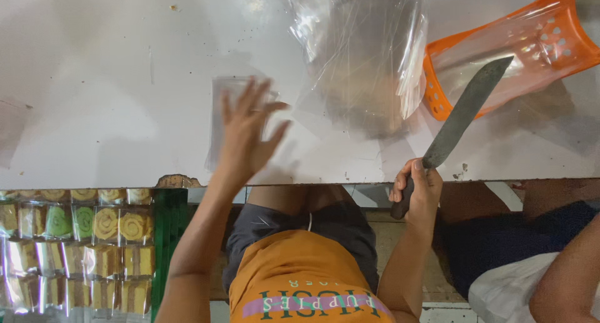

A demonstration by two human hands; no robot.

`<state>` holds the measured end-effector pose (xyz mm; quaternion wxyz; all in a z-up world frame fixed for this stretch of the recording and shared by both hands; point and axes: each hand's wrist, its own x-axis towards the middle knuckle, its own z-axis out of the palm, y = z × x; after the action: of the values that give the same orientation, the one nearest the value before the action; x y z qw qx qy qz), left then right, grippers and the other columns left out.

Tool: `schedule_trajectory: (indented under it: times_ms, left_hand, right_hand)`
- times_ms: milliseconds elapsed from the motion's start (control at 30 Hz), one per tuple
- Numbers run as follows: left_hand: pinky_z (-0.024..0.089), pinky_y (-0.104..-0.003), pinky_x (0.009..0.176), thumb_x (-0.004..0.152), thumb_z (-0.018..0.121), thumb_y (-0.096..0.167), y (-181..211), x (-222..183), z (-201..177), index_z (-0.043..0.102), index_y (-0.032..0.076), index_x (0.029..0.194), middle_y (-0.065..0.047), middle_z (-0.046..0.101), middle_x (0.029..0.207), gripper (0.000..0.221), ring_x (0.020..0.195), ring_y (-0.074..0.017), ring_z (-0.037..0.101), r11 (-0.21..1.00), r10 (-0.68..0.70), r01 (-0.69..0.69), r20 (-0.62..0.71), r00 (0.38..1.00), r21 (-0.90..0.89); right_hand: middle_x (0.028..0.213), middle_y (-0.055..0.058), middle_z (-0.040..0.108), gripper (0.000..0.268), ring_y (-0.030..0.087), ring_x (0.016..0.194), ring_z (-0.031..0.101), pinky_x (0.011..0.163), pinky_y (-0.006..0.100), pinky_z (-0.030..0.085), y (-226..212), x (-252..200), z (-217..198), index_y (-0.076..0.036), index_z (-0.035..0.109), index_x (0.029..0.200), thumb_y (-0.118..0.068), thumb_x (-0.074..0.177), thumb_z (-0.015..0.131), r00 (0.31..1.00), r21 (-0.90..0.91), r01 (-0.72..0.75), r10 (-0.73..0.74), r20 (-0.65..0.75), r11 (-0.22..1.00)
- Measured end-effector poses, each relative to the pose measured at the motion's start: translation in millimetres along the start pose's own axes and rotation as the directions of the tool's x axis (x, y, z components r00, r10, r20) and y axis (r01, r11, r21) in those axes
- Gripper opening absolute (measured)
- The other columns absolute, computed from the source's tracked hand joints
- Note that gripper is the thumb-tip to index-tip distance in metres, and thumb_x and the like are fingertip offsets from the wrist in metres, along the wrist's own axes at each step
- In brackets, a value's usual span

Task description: The person prepares plastic packaging by separating and opening individual plastic sleeves by hand and using a large knife.

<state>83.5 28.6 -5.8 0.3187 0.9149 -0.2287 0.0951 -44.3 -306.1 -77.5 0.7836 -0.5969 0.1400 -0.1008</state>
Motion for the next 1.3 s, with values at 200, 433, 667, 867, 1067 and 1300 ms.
schedule_trajectory:
  times_ms: [200, 433, 667, 867, 1067, 1300]
  left_hand:
    - [0.047, -0.047, 0.079, 0.064, 0.096, 0.036, -55, -43, -23, 0.067, 0.020, 0.115, -0.001, 0.059, 0.093, 0.062, 0.093, -0.0292, 0.059, 0.912, -0.385, 0.398, -0.127, 0.914, 0.099]
    - [0.051, -0.035, 0.066, 0.093, 0.073, 0.016, -50, -47, -33, 0.065, 0.017, 0.096, -0.004, 0.067, 0.082, 0.008, 0.074, -0.0230, 0.064, 0.908, -0.405, 0.367, -0.199, 0.892, -0.203]
    - [0.053, -0.045, 0.099, 0.089, 0.066, -0.006, -2, -55, -51, 0.042, 0.010, 0.136, -0.006, 0.061, 0.094, 0.055, 0.098, -0.0253, 0.067, 0.370, -0.384, 0.058, -0.096, 0.918, -0.927]
    - [0.050, -0.058, 0.108, 0.100, 0.063, 0.019, -14, -50, -30, 0.069, 0.011, 0.116, -0.020, 0.068, 0.123, 0.018, 0.115, -0.0360, 0.069, -0.076, -0.333, 0.073, 0.094, 0.938, -0.994]
    - [0.050, -0.055, 0.104, 0.092, 0.052, 0.028, -35, -50, 1, 0.057, 0.011, 0.112, -0.018, 0.067, 0.113, 0.026, 0.109, -0.0382, 0.071, -0.376, -0.189, 0.068, 0.148, 0.971, -0.924]
    - [0.042, -0.055, 0.110, 0.087, 0.069, 0.032, -28, -47, 7, 0.054, 0.018, 0.097, -0.011, 0.064, 0.119, 0.024, 0.125, -0.0369, 0.061, -0.488, -0.257, -0.005, 0.139, 0.956, -0.873]
  right_hand:
    - [0.053, 0.008, 0.045, 0.032, 0.019, 0.031, 0.050, 0.035, 0.036, 0.051, 7, 4, -5, -0.001, 0.055, 0.091, -0.024, 0.113, 0.050, 1.000, -0.006, 0.001, -0.001, 0.009, 1.000]
    - [0.055, 0.006, 0.046, 0.032, 0.016, 0.033, 0.050, 0.037, 0.033, 0.050, 9, 0, -5, -0.003, 0.054, 0.092, -0.025, 0.114, 0.049, 1.000, -0.044, 0.019, -0.020, -0.003, 0.999]
    - [0.057, 0.005, 0.047, 0.037, 0.016, 0.036, 0.052, 0.042, 0.032, 0.051, -17, -30, 46, -0.006, 0.053, 0.080, -0.019, 0.115, 0.045, 0.999, -0.187, 0.019, -0.028, -0.045, 0.982]
    - [0.058, 0.007, 0.056, 0.031, 0.016, 0.039, 0.059, 0.043, 0.034, 0.056, 10, -51, 63, -0.008, 0.060, 0.082, -0.024, 0.108, 0.056, 0.990, -0.257, -0.012, 0.048, 0.132, 0.966]
    - [0.039, 0.009, 0.054, 0.032, 0.018, 0.033, 0.062, 0.046, 0.030, 0.056, 6, -61, 91, 0.001, 0.069, 0.076, -0.017, 0.101, 0.060, 0.947, -0.272, 0.031, 0.059, 0.317, 0.962]
    - [0.040, 0.010, 0.055, 0.026, 0.017, 0.034, 0.058, 0.046, 0.031, 0.054, 19, -65, 86, 0.001, 0.068, 0.082, -0.014, 0.101, 0.059, 0.938, -0.275, -0.015, 0.109, 0.330, 0.961]
